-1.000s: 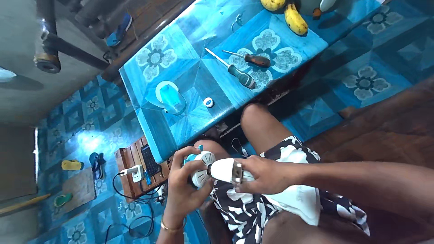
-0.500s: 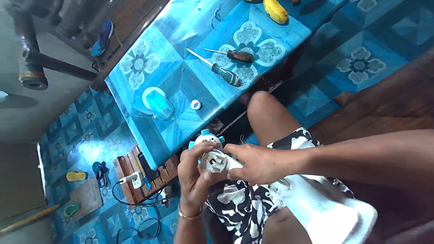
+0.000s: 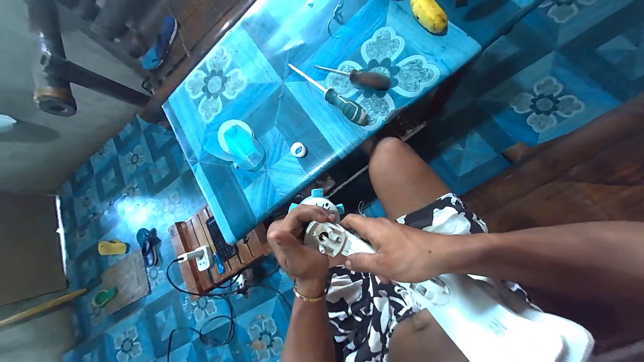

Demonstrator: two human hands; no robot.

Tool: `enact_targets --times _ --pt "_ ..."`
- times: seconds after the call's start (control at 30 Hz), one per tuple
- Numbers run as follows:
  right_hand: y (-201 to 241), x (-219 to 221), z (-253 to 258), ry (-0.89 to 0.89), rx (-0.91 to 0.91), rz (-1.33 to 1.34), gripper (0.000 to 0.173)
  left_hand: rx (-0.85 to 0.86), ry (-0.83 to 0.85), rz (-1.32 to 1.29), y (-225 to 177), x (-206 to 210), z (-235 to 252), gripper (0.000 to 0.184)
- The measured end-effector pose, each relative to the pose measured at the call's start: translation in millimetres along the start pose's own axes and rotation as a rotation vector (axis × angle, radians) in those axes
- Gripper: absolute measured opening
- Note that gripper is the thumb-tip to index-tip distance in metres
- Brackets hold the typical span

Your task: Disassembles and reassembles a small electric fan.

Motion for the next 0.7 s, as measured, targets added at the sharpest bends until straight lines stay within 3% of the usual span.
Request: enact_targets --times 0.2,0.7 --pt "5 2 3 -0.024 -0.029 -0.06 0.044 -0.058 -0.129 -0.092 -1 -2 1 0.077" --pt "8 7 3 -0.109 -0.171 -0.252 0.047 -0.059 -0.174 -0.255 -9 0 11 0.083"
Point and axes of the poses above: each hand's wrist, its own z-axis towards the middle knuckle, its own x-axis out of the palm, y = z × x, the point moved 2 cm from there along z, towards the middle knuckle, and after that the axes turned 9 degrees about y, right-handed, at the moved point
